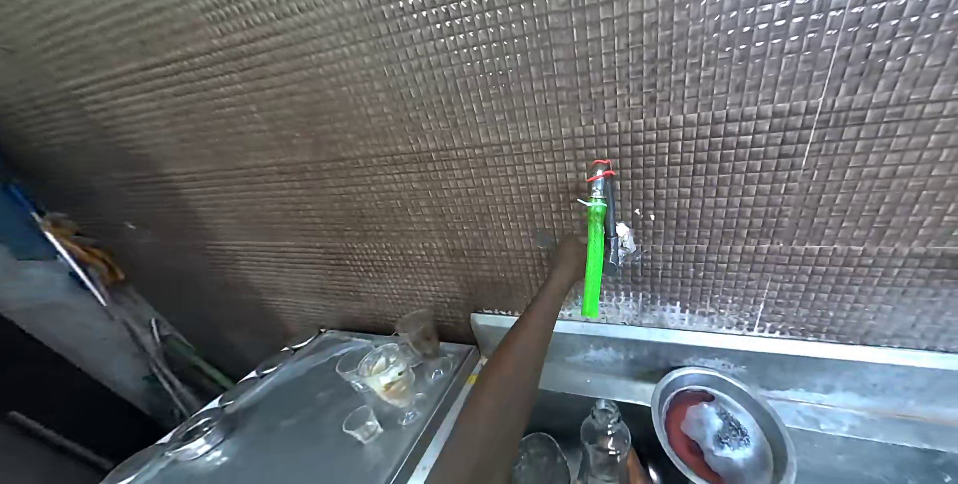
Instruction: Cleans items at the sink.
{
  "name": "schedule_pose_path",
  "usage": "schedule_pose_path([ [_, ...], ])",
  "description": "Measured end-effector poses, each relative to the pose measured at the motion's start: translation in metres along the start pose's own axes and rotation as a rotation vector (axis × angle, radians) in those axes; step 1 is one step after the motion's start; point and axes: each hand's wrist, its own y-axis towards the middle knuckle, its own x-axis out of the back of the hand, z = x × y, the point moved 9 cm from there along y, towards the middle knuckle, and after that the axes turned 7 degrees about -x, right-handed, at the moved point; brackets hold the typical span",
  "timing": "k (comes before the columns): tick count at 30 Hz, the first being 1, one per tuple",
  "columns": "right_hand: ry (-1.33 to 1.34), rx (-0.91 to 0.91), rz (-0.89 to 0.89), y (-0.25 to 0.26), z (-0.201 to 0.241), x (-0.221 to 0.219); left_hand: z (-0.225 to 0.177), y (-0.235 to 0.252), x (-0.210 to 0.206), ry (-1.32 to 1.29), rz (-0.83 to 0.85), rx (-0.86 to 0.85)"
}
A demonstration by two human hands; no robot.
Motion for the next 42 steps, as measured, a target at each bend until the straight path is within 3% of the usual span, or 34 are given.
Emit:
schedule_pose_path([
  [4, -0.06, -0.063, -0.03, 0.016, -0.006, -0.006, 0.062, -0.045, -0.011, -0.144, 0.005, 0.095],
  [8, -0.173, -0.078, -0.042, 0.02, -0.014, -0.01, 0.182, -0.132, -0.034, -0.347, -0.01, 0.289],
  [11, -0.232, -0.107, -0.034, 0.02, -0.027, -0.018, 0.267, -0.242, -0.06, -0.769, -0.203, 0.557],
  [13, -0.249, -0.126, -0.044, 0.017, -0.036, -0.024, 0.307, -0.316, -0.079, -1.042, -0.431, 0.704],
  [16, -0.246, -0.127, -0.057, 0.01, -0.052, -0.031, 0.334, -0.405, -0.108, -1.297, -0.651, 0.866],
  [20, -0.237, -0.139, -0.061, 0.006, -0.079, -0.038, 0.336, -0.471, -0.133, -1.348, -0.706, 1.092],
  [24, -0.239, -0.189, -0.062, 0.011, -0.099, -0.04, 0.325, -0.476, -0.14, -1.335, -0.673, 1.116],
  [33, -0.266, -0.199, -0.079, 0.023, -0.109, -0.039, 0.316, -0.436, -0.12, -1.482, -0.727, 0.889],
  [42, -0.247, -0.168, -0.08, 0.029, -0.105, -0.036, 0.307, -0.396, -0.103, -1.367, -0.536, 0.69],
])
